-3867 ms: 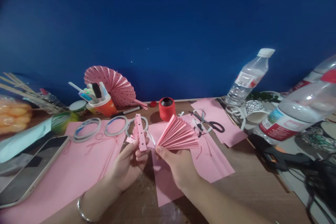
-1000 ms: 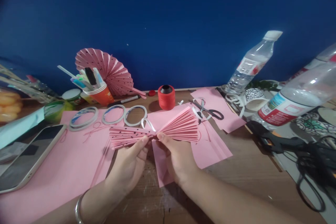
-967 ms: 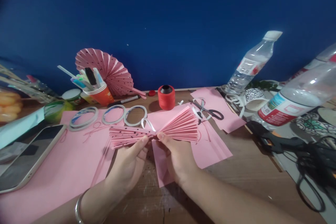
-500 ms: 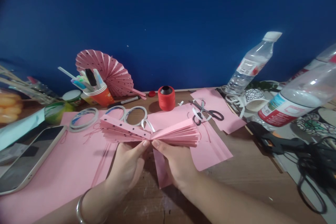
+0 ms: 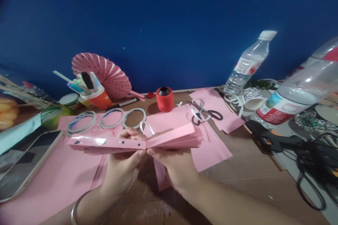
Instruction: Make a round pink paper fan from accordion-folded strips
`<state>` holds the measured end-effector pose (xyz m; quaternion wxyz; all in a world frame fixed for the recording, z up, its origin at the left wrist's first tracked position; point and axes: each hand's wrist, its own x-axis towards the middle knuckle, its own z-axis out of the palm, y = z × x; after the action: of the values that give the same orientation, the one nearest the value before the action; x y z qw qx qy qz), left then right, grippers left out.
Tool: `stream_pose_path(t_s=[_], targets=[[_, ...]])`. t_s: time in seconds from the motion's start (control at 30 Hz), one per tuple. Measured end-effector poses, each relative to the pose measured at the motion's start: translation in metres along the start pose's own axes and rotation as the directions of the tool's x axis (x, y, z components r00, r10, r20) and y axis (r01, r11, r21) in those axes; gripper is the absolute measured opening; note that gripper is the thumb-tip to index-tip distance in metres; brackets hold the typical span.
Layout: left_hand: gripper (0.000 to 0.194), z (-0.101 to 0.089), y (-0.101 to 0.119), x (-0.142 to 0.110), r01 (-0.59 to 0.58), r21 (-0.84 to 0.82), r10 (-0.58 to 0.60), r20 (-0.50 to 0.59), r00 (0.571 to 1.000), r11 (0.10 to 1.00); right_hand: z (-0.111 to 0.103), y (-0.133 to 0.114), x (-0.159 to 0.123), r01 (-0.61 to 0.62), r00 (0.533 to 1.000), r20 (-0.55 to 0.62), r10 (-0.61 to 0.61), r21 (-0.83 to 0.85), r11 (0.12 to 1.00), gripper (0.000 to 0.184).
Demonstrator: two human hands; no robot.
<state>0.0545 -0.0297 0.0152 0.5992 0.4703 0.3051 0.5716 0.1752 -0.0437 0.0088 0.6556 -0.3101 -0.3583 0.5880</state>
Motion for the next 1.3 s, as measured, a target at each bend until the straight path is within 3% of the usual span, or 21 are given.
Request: stream_pose_path(t_s=[0.23,0.43,0.57,0.67,0.77,0.9,1.3], targets=[[0.034,0.0,-0.001,-0.002,0.007,0.027,-0.006,-0.061,0.998,1.0,-0.005,0.0,0.001,0.048,0.999,-0.013,-0.05,-0.157,0.986,0.017],[0.033,0.004,0.004,-0.001,0.029,0.037,-0.026,-0.091,0.996,0.999,-0.003,-0.005,0.0,0.003,0.997,-0.069,-0.018,-0.201,0.98,0.015],[0.028,0.004,0.003,0.001,0.021,0.137,-0.003,-0.129,0.992,0.99,-0.007,0.0,0.0,-0.029,0.996,-0.088,0.007,-0.251,0.967,0.016],[0.019,0.003,-0.002,0.002,0.082,0.189,-0.051,-0.165,0.985,0.979,-0.01,0.007,0.001,-0.112,0.98,-0.188,0.071,-0.217,0.97,0.016],[0.023,0.003,-0.007,0.004,0.145,0.12,-0.123,-0.169,0.978,0.982,-0.01,0.011,0.002,-0.156,0.958,-0.264,0.115,-0.141,0.978,0.02],[0.027,0.005,-0.007,0.005,0.147,0.056,-0.137,-0.158,0.978,0.987,-0.008,0.012,0.003,-0.177,0.959,-0.241,0.15,-0.097,0.979,0.021],[0.015,0.001,-0.011,0.007,0.191,-0.018,-0.191,-0.18,0.965,0.981,-0.006,0.013,0.007,-0.216,0.957,-0.206,0.205,-0.033,0.976,0.023]])
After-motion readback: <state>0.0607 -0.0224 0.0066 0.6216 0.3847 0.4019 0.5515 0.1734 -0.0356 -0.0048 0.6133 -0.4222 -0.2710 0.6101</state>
